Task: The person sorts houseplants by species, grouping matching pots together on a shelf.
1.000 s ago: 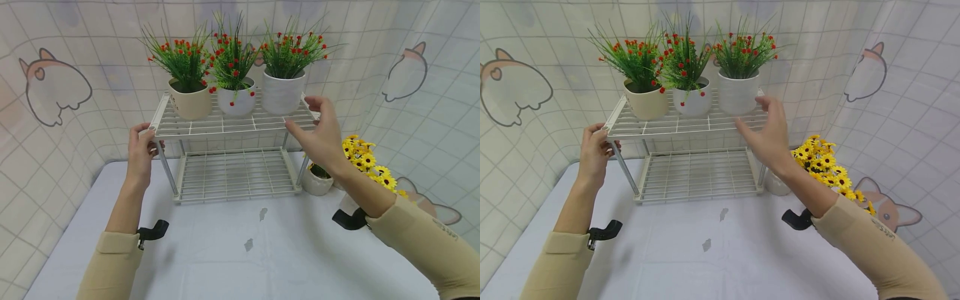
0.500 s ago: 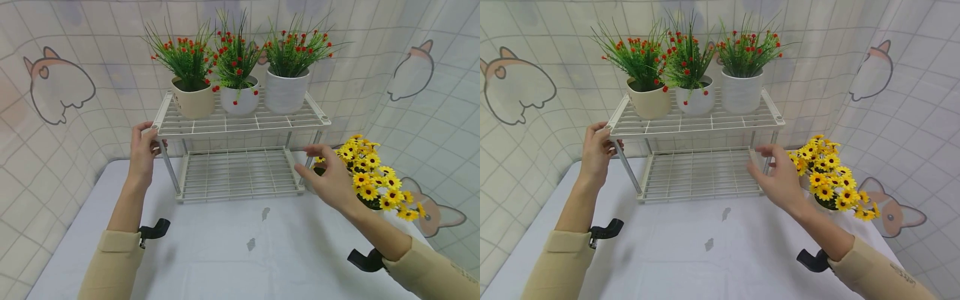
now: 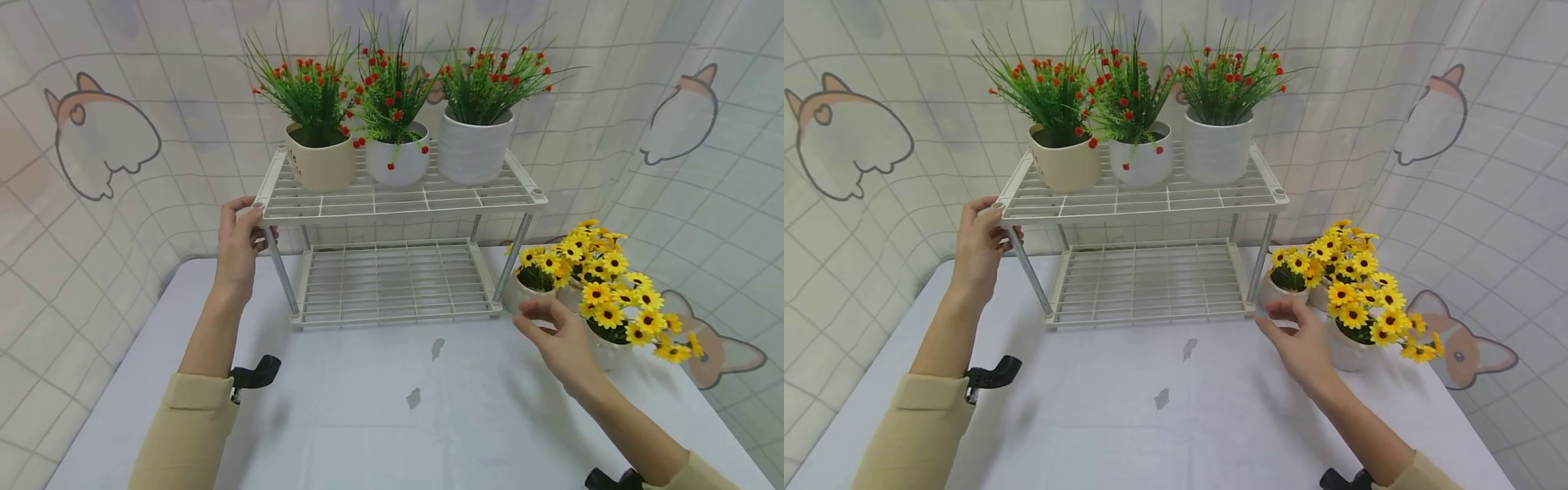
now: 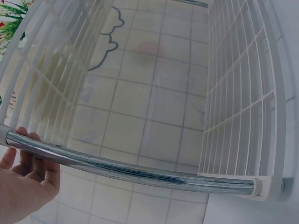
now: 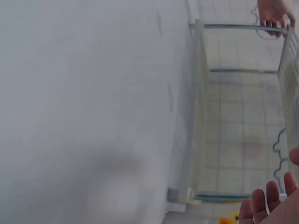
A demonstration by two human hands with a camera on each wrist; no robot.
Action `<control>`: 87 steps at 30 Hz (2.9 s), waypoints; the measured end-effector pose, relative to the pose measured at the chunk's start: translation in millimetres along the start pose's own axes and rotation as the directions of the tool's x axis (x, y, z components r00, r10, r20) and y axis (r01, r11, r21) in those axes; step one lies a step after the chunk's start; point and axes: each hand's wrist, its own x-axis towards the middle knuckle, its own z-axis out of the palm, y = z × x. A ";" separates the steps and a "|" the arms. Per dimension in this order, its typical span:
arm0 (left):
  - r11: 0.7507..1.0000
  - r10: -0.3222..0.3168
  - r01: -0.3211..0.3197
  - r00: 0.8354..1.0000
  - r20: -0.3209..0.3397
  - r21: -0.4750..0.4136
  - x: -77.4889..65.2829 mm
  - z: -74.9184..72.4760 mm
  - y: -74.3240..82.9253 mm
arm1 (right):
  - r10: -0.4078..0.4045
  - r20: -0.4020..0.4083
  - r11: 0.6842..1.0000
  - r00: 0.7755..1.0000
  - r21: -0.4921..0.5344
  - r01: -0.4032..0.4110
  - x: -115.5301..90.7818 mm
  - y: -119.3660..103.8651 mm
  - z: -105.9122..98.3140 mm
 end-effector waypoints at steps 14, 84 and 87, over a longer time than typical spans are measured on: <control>1.000 -0.017 0.017 1.000 0.007 -0.026 1.0 1.9 2.1 | 0.394 -0.128 0.919 0.910 0.058 -0.389 -30.4 50.4 -34.3; 0.999 -0.016 0.017 1.000 0.021 -0.041 3.0 -1.9 -1.2 | 0.533 -0.411 0.804 0.739 0.520 -0.290 -12.4 79.4 -21.2; 0.999 -0.021 0.022 1.000 0.018 -0.039 1.8 -2.3 -1.2 | 0.527 -0.383 0.802 0.759 0.520 -0.295 -13.1 70.6 -13.1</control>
